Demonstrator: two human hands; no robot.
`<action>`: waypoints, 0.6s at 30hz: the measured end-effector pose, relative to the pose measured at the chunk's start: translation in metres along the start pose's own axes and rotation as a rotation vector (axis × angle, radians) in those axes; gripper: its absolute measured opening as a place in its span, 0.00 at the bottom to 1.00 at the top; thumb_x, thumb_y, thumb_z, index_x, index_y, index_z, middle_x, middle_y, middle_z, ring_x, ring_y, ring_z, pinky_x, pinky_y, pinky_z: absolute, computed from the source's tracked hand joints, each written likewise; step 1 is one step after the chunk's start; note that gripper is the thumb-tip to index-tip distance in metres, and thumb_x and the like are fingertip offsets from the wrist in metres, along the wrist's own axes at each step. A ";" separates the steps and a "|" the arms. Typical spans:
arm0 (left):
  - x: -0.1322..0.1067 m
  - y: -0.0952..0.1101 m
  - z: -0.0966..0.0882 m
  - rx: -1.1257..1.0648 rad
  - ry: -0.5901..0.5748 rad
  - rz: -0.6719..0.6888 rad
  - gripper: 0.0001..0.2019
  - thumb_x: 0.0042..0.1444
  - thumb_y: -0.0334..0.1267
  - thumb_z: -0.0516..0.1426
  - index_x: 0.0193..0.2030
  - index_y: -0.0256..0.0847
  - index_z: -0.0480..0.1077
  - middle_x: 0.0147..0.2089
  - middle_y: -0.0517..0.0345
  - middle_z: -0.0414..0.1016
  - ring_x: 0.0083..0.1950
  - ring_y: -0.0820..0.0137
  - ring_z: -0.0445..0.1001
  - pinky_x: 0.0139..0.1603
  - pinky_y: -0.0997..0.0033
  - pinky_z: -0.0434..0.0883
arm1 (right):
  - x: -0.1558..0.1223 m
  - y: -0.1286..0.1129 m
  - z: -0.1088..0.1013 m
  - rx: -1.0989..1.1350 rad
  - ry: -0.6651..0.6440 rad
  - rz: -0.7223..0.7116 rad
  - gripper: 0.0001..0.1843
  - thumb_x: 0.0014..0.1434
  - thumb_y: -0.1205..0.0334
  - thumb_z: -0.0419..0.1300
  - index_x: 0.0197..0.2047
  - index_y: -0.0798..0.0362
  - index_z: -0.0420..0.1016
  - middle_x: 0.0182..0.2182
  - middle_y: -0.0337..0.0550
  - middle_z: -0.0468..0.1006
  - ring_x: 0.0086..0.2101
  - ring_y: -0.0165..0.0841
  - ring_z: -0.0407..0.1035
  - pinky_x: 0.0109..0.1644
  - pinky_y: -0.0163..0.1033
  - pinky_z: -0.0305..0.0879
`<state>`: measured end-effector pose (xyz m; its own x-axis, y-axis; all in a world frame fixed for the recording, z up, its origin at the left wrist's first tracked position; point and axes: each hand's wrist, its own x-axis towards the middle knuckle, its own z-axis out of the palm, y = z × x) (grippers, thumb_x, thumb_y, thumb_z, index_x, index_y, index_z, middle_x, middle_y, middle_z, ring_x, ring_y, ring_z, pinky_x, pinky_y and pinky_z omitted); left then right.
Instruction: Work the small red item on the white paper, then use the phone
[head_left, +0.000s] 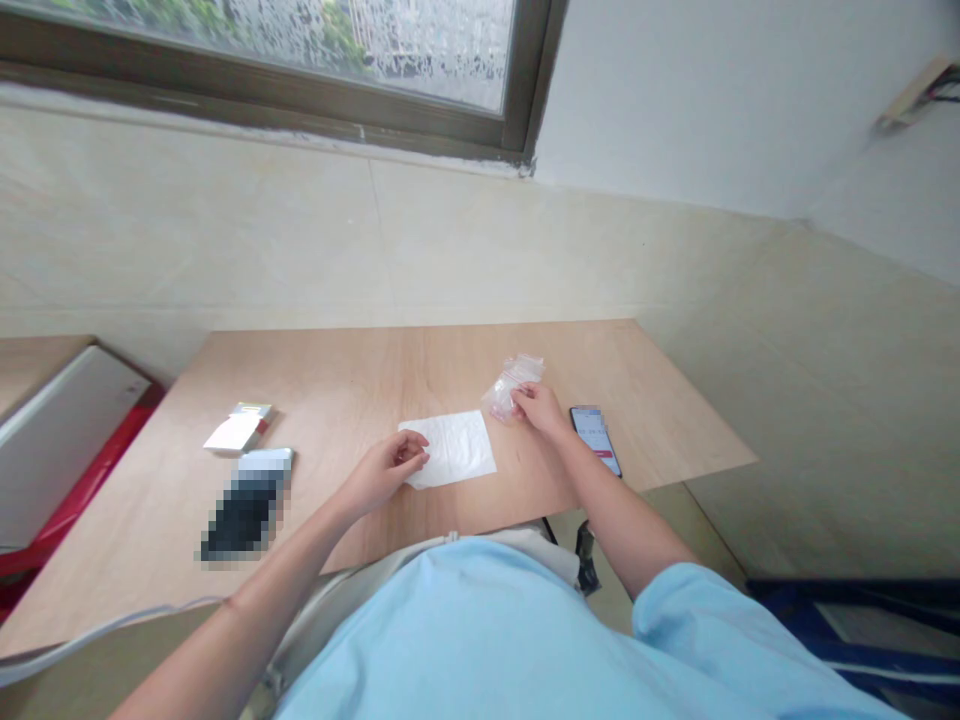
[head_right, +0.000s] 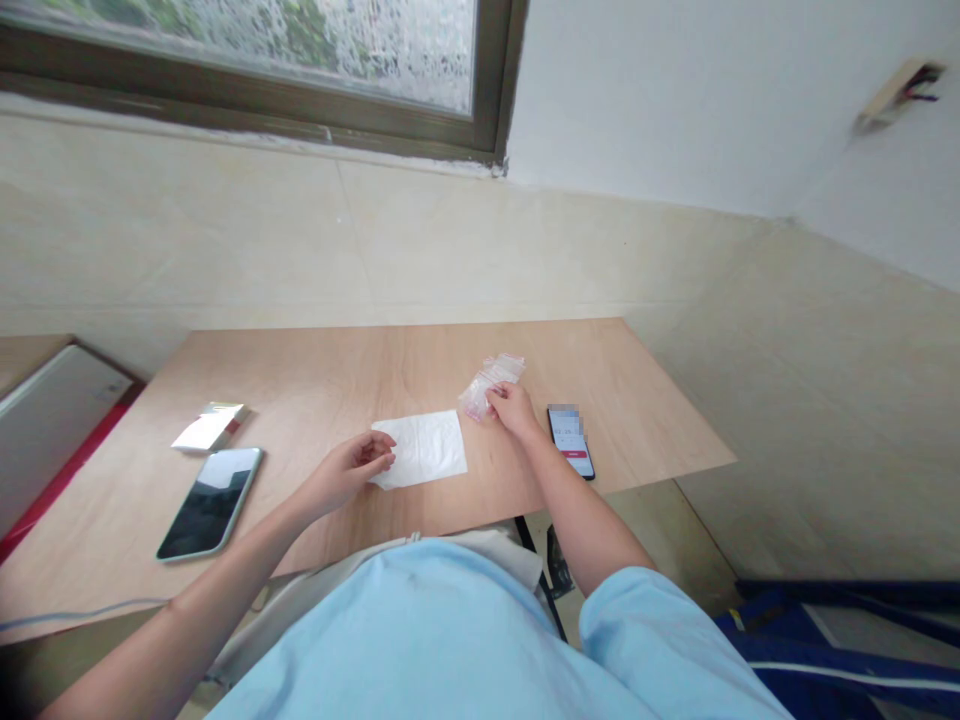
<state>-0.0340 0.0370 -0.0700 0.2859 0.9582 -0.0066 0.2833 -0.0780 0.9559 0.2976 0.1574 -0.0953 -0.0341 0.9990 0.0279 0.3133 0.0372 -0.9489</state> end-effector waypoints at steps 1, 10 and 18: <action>-0.001 0.001 0.000 0.011 -0.008 0.000 0.16 0.60 0.50 0.61 0.47 0.41 0.71 0.34 0.60 0.73 0.34 0.69 0.72 0.33 0.72 0.67 | 0.000 0.003 -0.002 -0.015 0.006 -0.001 0.14 0.58 0.50 0.59 0.34 0.53 0.74 0.25 0.42 0.77 0.23 0.31 0.69 0.27 0.34 0.64; -0.011 0.010 -0.002 0.075 -0.031 -0.004 0.13 0.63 0.48 0.56 0.45 0.40 0.72 0.36 0.55 0.77 0.36 0.67 0.76 0.38 0.69 0.72 | -0.004 0.003 -0.011 -0.215 0.235 -0.179 0.20 0.54 0.57 0.61 0.50 0.55 0.74 0.36 0.43 0.77 0.28 0.32 0.67 0.36 0.38 0.66; -0.017 -0.001 -0.004 0.062 0.006 0.011 0.16 0.57 0.34 0.51 0.48 0.39 0.76 0.45 0.50 0.81 0.46 0.63 0.80 0.51 0.60 0.75 | -0.025 -0.015 -0.009 -0.308 0.266 -0.314 0.19 0.57 0.60 0.58 0.52 0.55 0.72 0.41 0.47 0.74 0.35 0.36 0.67 0.44 0.40 0.65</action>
<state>-0.0430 0.0223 -0.0694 0.2837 0.9589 0.0056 0.3360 -0.1048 0.9360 0.3021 0.1323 -0.0789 0.0593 0.9086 0.4135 0.5929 0.3012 -0.7468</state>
